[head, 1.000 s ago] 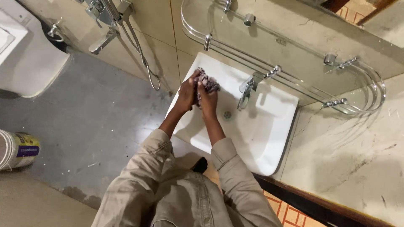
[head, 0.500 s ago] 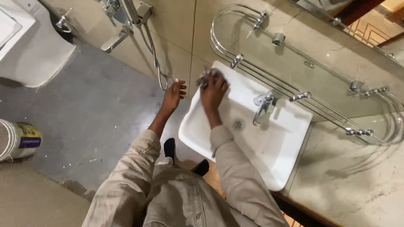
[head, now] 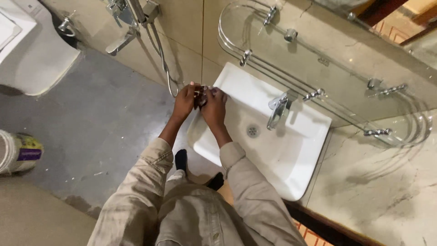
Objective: Cleaning a bathroom sink and faucet using a cloth.
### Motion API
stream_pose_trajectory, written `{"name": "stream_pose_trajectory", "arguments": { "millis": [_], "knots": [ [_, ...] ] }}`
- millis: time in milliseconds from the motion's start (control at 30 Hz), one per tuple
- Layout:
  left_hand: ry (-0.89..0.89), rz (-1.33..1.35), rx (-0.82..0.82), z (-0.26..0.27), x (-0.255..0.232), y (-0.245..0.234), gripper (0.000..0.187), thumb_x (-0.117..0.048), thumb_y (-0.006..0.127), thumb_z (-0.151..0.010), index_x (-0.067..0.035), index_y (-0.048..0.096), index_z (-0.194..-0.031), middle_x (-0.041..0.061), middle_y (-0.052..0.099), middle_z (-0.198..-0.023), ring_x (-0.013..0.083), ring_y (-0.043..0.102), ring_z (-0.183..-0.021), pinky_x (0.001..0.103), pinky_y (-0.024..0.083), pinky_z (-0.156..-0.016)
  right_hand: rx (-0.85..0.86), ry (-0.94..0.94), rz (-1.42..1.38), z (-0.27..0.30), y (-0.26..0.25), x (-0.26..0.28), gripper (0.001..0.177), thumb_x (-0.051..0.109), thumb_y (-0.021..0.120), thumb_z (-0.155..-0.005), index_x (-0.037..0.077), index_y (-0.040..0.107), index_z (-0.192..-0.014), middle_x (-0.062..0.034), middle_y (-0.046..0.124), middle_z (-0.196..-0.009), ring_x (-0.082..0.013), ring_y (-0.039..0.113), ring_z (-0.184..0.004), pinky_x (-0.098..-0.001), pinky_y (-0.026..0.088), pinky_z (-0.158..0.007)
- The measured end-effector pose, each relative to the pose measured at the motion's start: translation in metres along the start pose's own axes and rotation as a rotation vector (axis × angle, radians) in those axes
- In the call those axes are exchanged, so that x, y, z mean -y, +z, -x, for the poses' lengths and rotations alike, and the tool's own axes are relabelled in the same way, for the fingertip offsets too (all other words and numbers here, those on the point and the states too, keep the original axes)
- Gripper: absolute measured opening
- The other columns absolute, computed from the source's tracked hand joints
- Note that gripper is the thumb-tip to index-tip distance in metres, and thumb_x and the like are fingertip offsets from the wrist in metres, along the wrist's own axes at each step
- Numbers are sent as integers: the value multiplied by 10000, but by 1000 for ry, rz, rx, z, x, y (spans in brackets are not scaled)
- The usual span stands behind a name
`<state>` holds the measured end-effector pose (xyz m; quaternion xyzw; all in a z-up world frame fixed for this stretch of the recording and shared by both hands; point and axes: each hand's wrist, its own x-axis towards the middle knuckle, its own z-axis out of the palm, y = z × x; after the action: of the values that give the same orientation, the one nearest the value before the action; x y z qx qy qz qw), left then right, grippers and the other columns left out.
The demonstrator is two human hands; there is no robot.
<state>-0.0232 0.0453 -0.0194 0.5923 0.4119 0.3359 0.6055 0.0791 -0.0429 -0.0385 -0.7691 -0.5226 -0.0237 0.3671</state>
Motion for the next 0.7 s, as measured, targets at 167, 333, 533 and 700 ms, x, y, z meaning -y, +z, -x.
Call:
{"name": "stream_pose_trajectory", "arguments": {
  "millis": [167, 333, 533, 700],
  "knots": [
    [146, -86, -167, 0, 22, -12, 499, -406, 423, -1120, 0, 713, -1152, 105, 761, -1044, 176, 691, -928, 332, 551, -850, 259, -134, 58, 79, -21, 46, 365, 100, 767, -736, 101, 695, -1094, -171, 569, -1222, -423, 492, -1216, -502, 519, -932],
    [243, -226, -206, 23, -7, -1, 432, -350, 454, -1122, -4, 713, -1131, 104, 763, -1020, 205, 706, -941, 377, 558, -882, 359, -178, -38, 123, -74, 55, 389, 106, 767, -733, 117, 700, -1116, -152, 565, -1241, -402, 509, -1230, -478, 534, -951],
    [373, -552, -50, 77, -36, 43, 262, -199, 548, -1088, -23, 741, -1110, 164, 708, -989, 346, 619, -955, 434, 494, -907, 434, -102, 89, 171, -179, -9, 580, 123, 813, -646, 166, 711, -1216, -135, 585, -1215, -389, 526, -1150, -500, 535, -892],
    [625, -554, 311, 130, -5, 107, 164, -44, 618, -924, -35, 709, -1060, 161, 712, -1096, 363, 631, -1078, 475, 478, -988, 113, 464, -22, 246, -255, -142, 408, 185, 776, -766, 98, 687, -1154, -225, 611, -1143, -420, 573, -1050, -524, 538, -829]
  ]
}}
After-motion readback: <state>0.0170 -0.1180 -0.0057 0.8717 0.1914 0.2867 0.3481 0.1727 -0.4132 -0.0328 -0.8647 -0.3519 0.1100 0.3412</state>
